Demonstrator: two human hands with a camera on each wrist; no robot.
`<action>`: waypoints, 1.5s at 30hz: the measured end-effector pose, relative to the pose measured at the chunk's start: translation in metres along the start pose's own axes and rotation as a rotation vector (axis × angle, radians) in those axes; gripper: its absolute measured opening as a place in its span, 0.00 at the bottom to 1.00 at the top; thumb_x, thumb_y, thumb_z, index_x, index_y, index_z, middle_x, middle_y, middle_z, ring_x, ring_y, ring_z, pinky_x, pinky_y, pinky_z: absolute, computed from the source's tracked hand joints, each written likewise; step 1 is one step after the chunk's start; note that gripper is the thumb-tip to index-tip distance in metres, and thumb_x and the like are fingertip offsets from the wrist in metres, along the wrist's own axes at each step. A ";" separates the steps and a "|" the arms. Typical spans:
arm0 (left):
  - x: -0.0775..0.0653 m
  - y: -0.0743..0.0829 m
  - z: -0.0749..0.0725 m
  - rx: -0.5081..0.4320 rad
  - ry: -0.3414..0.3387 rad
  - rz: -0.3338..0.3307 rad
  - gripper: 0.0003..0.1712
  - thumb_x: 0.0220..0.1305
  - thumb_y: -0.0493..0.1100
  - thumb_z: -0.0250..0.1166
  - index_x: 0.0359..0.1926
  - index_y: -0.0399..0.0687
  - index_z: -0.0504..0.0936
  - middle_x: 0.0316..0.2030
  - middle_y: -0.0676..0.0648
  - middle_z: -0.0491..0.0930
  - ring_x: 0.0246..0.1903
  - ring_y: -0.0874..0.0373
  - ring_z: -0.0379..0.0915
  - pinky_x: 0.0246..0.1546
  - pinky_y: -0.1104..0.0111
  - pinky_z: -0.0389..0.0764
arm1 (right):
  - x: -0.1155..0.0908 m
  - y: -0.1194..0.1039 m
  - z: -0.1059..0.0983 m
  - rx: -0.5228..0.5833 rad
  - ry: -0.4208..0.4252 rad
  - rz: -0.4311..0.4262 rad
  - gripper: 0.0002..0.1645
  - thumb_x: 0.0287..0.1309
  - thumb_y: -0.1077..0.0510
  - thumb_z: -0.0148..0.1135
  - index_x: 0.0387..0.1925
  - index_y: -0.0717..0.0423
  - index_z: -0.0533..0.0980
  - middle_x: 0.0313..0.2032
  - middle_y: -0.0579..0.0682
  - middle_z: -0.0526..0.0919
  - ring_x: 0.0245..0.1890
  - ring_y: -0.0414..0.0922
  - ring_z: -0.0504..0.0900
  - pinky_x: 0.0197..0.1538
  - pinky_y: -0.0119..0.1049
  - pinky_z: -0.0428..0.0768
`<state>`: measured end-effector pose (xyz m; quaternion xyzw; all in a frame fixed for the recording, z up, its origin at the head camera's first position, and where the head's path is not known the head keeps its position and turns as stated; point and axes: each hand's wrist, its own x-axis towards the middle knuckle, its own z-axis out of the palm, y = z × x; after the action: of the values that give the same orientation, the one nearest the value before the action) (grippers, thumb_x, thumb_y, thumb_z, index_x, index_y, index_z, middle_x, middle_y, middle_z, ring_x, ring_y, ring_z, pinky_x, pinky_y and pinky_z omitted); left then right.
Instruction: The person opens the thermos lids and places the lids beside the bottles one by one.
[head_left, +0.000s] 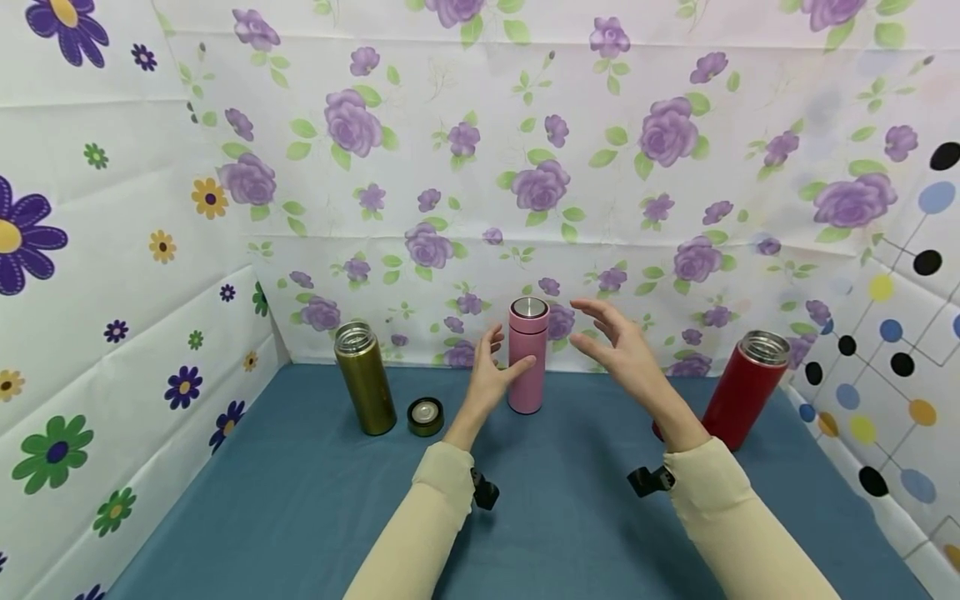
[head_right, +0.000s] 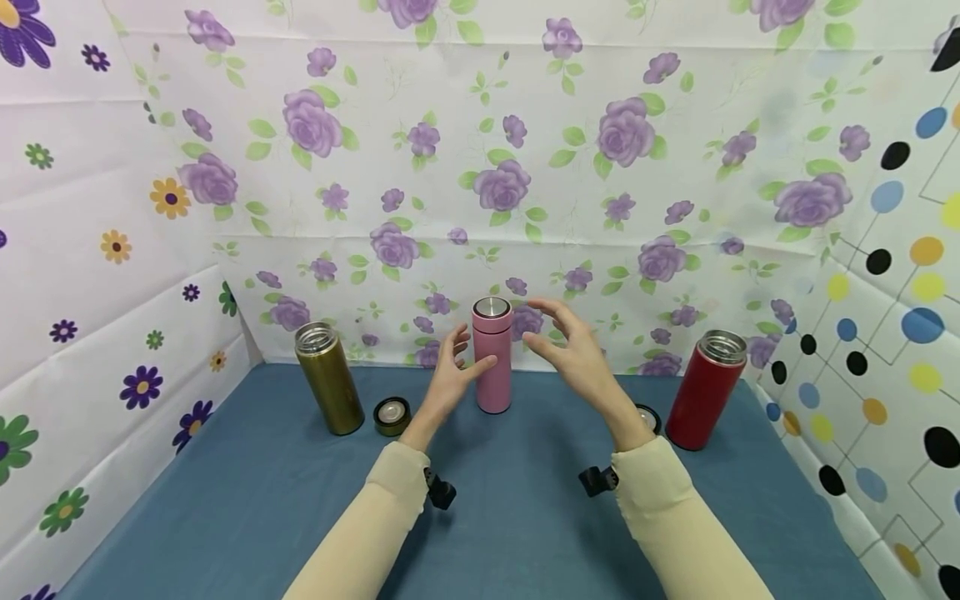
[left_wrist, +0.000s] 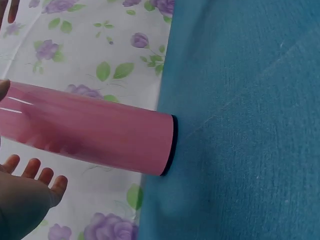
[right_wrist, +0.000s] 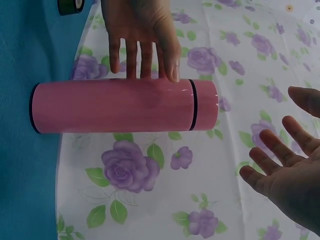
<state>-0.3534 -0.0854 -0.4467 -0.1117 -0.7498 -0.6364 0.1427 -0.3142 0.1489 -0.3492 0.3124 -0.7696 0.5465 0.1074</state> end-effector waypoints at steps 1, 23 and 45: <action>0.001 -0.001 0.001 0.008 -0.004 -0.009 0.53 0.64 0.52 0.75 0.80 0.44 0.56 0.72 0.37 0.61 0.73 0.39 0.56 0.73 0.46 0.61 | 0.001 0.000 0.001 -0.009 -0.004 0.001 0.32 0.74 0.57 0.63 0.75 0.55 0.67 0.74 0.55 0.67 0.78 0.53 0.59 0.79 0.57 0.52; 0.010 -0.011 0.013 0.020 -0.067 -0.105 0.54 0.63 0.55 0.75 0.81 0.50 0.56 0.74 0.40 0.59 0.70 0.45 0.61 0.68 0.44 0.68 | 0.026 0.004 0.020 -0.134 -0.016 0.006 0.33 0.72 0.57 0.65 0.74 0.54 0.68 0.75 0.56 0.65 0.78 0.56 0.57 0.76 0.67 0.53; 0.013 -0.021 0.016 -0.033 -0.087 -0.085 0.43 0.65 0.49 0.76 0.75 0.48 0.65 0.64 0.41 0.75 0.61 0.44 0.75 0.63 0.47 0.76 | 0.037 0.012 0.035 -0.190 -0.044 -0.019 0.34 0.72 0.56 0.66 0.74 0.57 0.68 0.77 0.59 0.60 0.81 0.57 0.49 0.75 0.68 0.55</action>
<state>-0.3741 -0.0734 -0.4635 -0.1097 -0.7487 -0.6487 0.0810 -0.3438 0.1063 -0.3527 0.3201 -0.8170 0.4632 0.1248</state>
